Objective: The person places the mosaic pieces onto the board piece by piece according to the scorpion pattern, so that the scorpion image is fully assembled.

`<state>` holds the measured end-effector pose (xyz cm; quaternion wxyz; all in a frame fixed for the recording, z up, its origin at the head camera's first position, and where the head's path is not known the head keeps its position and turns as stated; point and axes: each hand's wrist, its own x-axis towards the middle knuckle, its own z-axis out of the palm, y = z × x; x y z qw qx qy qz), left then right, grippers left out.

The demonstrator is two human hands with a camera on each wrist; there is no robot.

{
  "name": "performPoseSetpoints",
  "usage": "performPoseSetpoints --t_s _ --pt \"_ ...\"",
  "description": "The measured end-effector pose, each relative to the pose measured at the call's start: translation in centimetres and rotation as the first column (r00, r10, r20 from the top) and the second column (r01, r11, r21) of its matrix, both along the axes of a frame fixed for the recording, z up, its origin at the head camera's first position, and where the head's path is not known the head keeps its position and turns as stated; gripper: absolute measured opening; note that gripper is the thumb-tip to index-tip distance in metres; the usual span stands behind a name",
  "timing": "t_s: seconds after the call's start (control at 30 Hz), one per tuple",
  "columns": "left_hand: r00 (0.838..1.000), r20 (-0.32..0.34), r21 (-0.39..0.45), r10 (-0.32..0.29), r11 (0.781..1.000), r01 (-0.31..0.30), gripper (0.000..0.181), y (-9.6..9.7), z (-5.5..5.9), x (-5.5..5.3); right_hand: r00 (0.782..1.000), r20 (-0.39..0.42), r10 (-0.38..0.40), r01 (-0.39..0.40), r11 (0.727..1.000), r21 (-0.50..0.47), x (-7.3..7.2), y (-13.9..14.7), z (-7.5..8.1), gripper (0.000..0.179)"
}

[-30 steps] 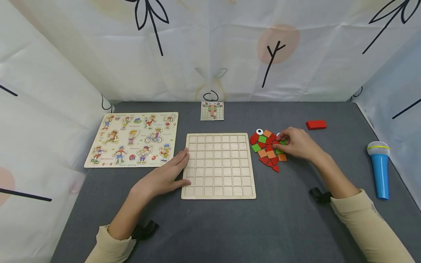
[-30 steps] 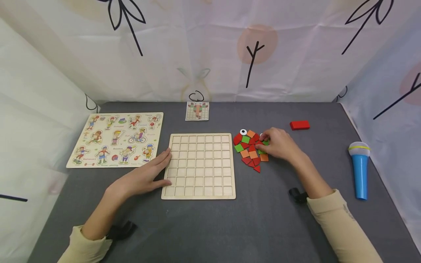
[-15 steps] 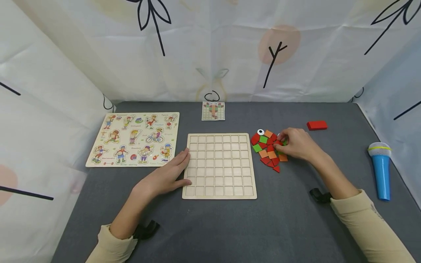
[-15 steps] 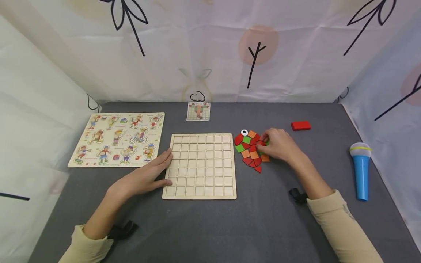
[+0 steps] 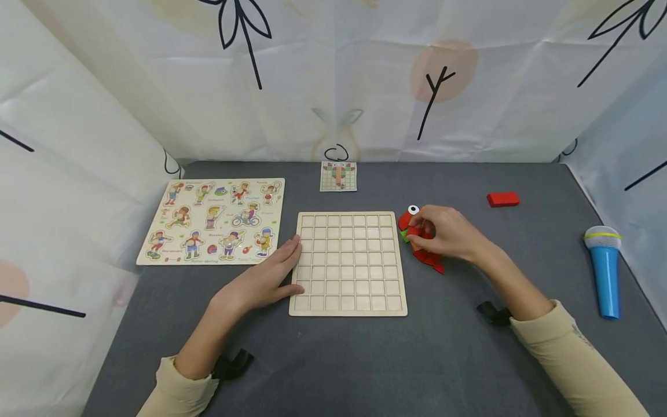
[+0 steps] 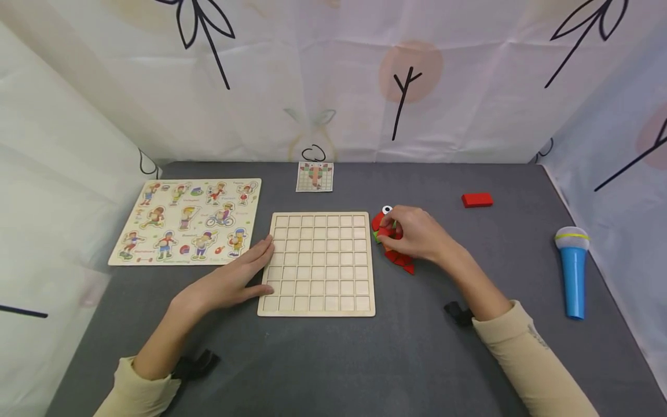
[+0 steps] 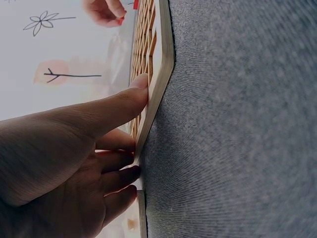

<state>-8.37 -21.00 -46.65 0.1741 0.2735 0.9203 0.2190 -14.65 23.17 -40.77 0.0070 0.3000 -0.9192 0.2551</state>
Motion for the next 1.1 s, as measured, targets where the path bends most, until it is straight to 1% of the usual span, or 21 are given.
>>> performPoseSetpoints --t_s 0.07,0.17,0.4,0.53,0.6,0.73,0.8,0.83,0.97,1.03,1.1 --pt "1.000 0.000 -0.005 -0.001 1.000 0.001 0.102 0.0 0.0 0.0 1.000 0.006 0.028 -0.028 1.000 0.002 -0.1 -0.7 0.1 0.015" --pt "1.000 0.004 -0.004 0.004 1.000 -0.003 0.102 0.1 0.2 0.1 0.998 0.017 0.053 -0.054 0.998 0.032 -0.3 -1.8 0.3 0.014" --pt "1.000 0.009 0.031 0.004 1.000 -0.004 0.100 0.2 0.7 0.4 0.994 0.029 0.103 -0.106 0.983 0.150 -1.3 -4.0 0.2 0.017" --pt "1.000 0.015 0.037 0.008 0.999 -0.009 0.100 0.1 0.8 0.3 0.994 0.036 0.107 -0.112 0.972 0.208 -1.9 -4.5 0.1 0.021" --pt "1.000 0.012 0.038 -0.006 0.999 0.005 0.100 0.2 1.0 0.4 0.993 0.057 0.101 -0.111 0.969 0.220 -2.1 -4.7 0.1 0.022" --pt "1.000 0.019 0.041 0.006 0.999 -0.006 0.100 0.1 0.8 0.3 0.989 0.116 0.090 -0.112 0.972 0.205 -2.4 -4.8 0.2 0.023" --pt "1.000 0.017 0.041 0.000 0.999 -0.001 0.100 0.1 0.9 0.4 0.985 0.143 0.092 -0.117 0.976 0.182 -2.5 -4.9 0.2 0.025" --pt "1.000 0.019 0.041 0.009 0.999 -0.010 0.100 0.1 0.8 0.3 0.984 0.152 0.093 -0.119 0.978 0.171 -2.5 -5.0 0.2 0.025" --pt "1.000 0.013 0.025 0.002 1.000 -0.002 0.101 0.1 0.7 0.3 0.979 0.161 0.127 -0.145 0.984 0.104 -2.6 -4.9 0.2 0.025" --pt "1.000 0.018 0.009 0.010 1.000 -0.010 0.101 0.1 0.4 0.1 0.978 0.154 0.142 -0.155 0.985 0.072 -2.6 -4.6 0.1 0.025" --pt "1.000 0.021 -0.003 0.002 1.000 -0.002 0.101 0.0 0.3 0.0 0.977 0.152 0.149 -0.158 0.986 0.045 -2.5 -4.3 0.2 0.024"
